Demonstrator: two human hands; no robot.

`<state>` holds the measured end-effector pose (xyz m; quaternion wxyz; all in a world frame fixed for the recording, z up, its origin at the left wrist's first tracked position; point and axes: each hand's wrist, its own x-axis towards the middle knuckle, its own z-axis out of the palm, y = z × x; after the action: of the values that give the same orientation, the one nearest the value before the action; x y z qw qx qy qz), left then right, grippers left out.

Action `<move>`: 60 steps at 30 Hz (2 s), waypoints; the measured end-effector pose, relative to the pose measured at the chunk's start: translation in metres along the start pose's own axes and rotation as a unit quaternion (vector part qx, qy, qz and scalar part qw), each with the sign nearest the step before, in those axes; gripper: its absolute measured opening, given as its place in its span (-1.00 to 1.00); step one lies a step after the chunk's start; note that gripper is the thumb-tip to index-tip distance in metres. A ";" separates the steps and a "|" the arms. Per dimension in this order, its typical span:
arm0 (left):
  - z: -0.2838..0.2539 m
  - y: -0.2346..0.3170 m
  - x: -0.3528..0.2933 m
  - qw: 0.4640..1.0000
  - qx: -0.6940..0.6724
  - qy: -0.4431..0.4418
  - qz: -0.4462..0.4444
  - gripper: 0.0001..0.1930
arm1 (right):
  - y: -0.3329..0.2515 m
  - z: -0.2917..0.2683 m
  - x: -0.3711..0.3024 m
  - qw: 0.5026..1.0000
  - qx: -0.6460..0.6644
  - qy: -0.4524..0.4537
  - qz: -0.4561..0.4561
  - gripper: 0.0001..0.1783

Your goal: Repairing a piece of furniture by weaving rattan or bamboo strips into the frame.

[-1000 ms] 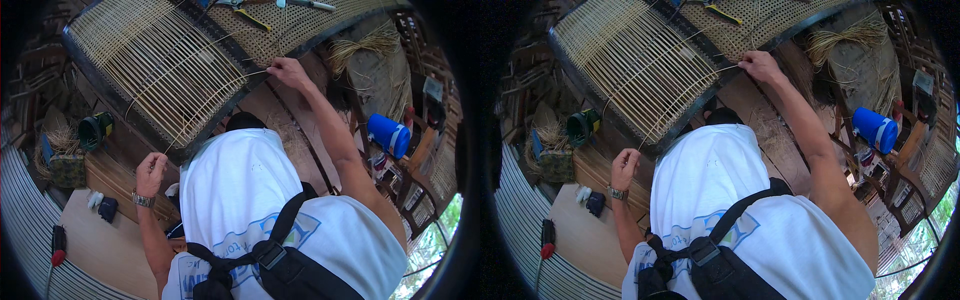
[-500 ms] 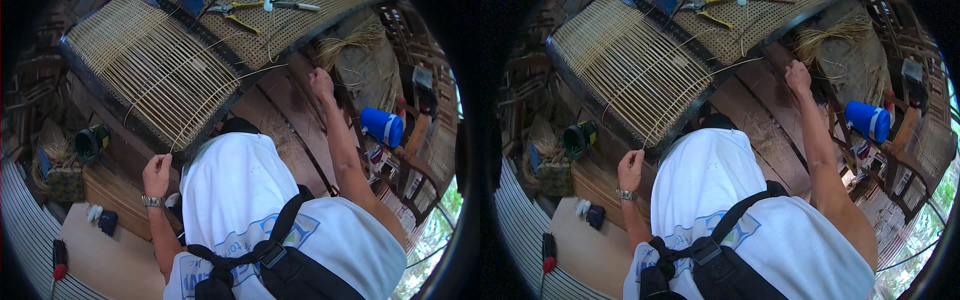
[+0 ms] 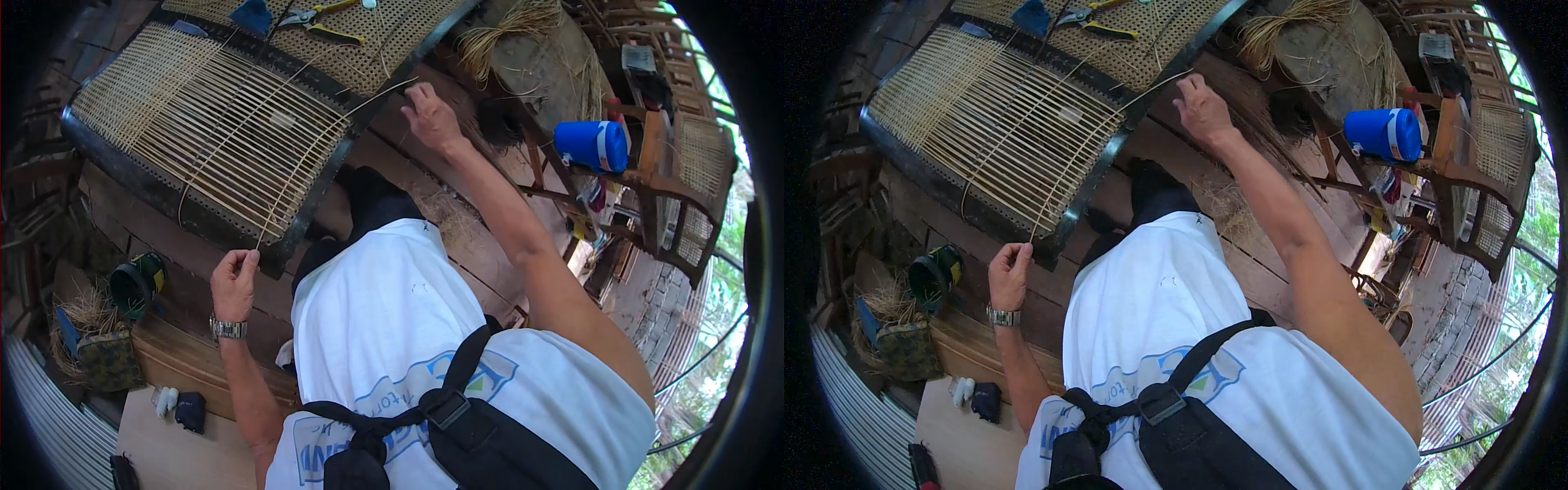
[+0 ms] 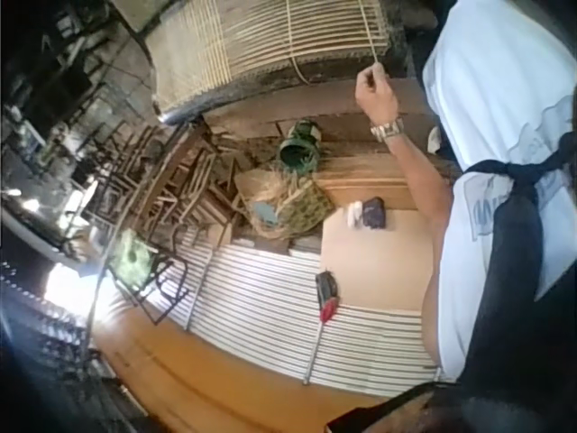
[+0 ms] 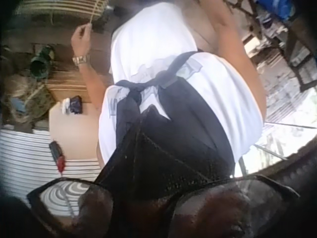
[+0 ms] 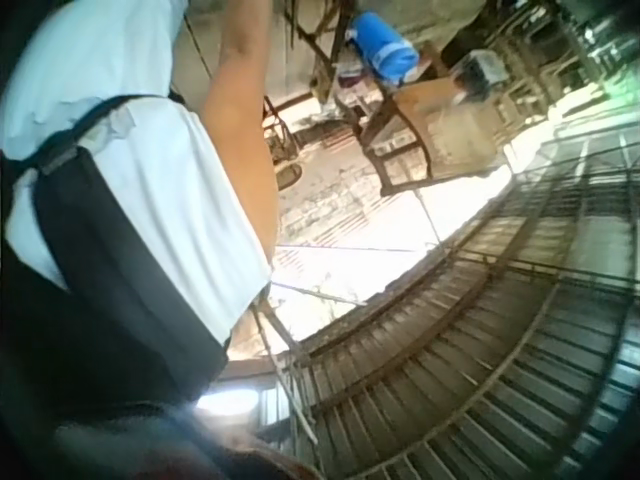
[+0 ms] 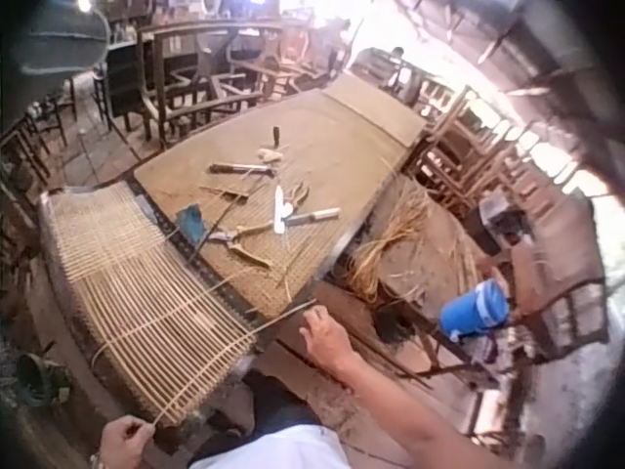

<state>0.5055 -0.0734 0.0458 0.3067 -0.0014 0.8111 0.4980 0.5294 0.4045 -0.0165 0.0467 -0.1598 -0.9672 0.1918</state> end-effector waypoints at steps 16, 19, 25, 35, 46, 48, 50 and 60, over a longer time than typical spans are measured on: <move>0.091 0.108 0.002 0.969 0.061 0.220 0.098 -0.83 | 0.037 0.000 0.060 0.974 0.123 -0.191 -0.010 -0.91; 0.143 0.132 0.061 0.989 0.039 0.089 0.113 -0.78 | 0.024 -0.009 0.076 0.732 0.434 -0.457 0.260 -0.87; 0.229 0.110 0.155 0.982 0.075 0.057 0.161 -0.58 | 0.017 -0.012 0.084 0.689 0.476 -0.478 0.264 -0.90; 0.263 0.106 0.193 0.970 0.134 0.122 0.161 -0.69 | 0.029 -0.042 0.060 0.962 0.104 -0.160 -0.197 -0.88; 0.226 0.093 0.201 0.971 0.025 0.180 0.156 -0.86 | -0.018 0.008 0.086 0.923 0.299 -0.200 -0.140 -0.88; 0.222 0.097 0.196 0.982 -0.035 0.154 0.105 -0.86 | -0.024 0.021 0.096 0.916 0.318 -0.158 -0.184 -0.86; 0.221 0.098 0.190 0.982 -0.024 0.158 0.105 -0.85 | -0.024 0.027 0.103 0.916 0.314 -0.167 -0.184 -0.85; 0.225 0.091 0.175 0.979 -0.008 0.178 0.097 -0.85 | -0.025 0.040 0.096 0.906 0.343 -0.164 -0.188 -0.84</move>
<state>0.4473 0.2073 -0.0392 0.1073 -0.0137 0.8450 0.5237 0.4250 0.4000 -0.0406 -0.0251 0.0849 -0.8478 0.5229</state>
